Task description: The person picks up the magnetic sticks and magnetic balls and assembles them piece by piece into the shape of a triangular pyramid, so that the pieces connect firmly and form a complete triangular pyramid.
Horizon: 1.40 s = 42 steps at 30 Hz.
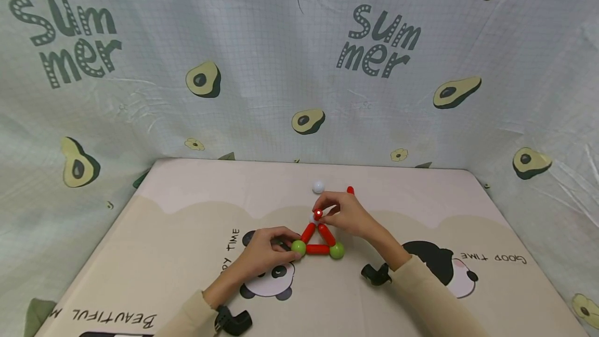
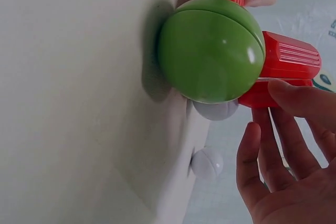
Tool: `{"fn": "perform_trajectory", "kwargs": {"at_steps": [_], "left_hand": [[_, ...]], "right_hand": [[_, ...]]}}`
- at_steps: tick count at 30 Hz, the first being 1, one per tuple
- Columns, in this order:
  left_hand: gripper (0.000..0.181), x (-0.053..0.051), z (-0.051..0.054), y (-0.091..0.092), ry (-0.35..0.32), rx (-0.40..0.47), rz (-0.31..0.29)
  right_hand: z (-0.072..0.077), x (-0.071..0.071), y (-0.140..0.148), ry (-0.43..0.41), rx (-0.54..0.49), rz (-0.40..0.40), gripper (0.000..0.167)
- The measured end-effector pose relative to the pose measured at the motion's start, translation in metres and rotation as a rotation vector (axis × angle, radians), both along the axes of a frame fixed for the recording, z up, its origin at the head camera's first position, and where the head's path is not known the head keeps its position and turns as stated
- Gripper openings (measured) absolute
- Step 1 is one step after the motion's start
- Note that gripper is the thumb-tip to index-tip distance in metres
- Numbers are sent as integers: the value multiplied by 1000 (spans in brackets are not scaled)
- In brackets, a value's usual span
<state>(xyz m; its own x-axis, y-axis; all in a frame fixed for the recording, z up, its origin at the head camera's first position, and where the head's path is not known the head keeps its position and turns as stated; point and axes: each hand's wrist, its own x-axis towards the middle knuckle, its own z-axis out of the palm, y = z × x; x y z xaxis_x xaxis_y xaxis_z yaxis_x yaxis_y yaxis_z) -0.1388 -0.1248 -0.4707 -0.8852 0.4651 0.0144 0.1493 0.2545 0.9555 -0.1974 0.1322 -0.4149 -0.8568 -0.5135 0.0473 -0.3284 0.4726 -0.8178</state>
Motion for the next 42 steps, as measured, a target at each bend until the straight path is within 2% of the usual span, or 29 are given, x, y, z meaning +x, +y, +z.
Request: {"fn": "perform_trajectory", "kwargs": {"at_steps": [8, 23, 31, 36, 42], "left_hand": [[32, 0, 0, 1, 7, 6, 1], [31, -1, 1, 3, -4, -4, -2], [31, -1, 2, 4, 5, -6, -1], [31, -1, 1, 4, 5, -14, 3], [32, -2, 1, 3, 14, -2, 6]], "right_hand": [[-3, 0, 0, 12, 18, 25, 21], [-2, -2, 6, 0, 31, 24, 19], [1, -2, 10, 5, 9, 41, 21], [7, -7, 21, 25, 14, -16, 21], [17, -26, 43, 81, 30, -167, 18]]}}
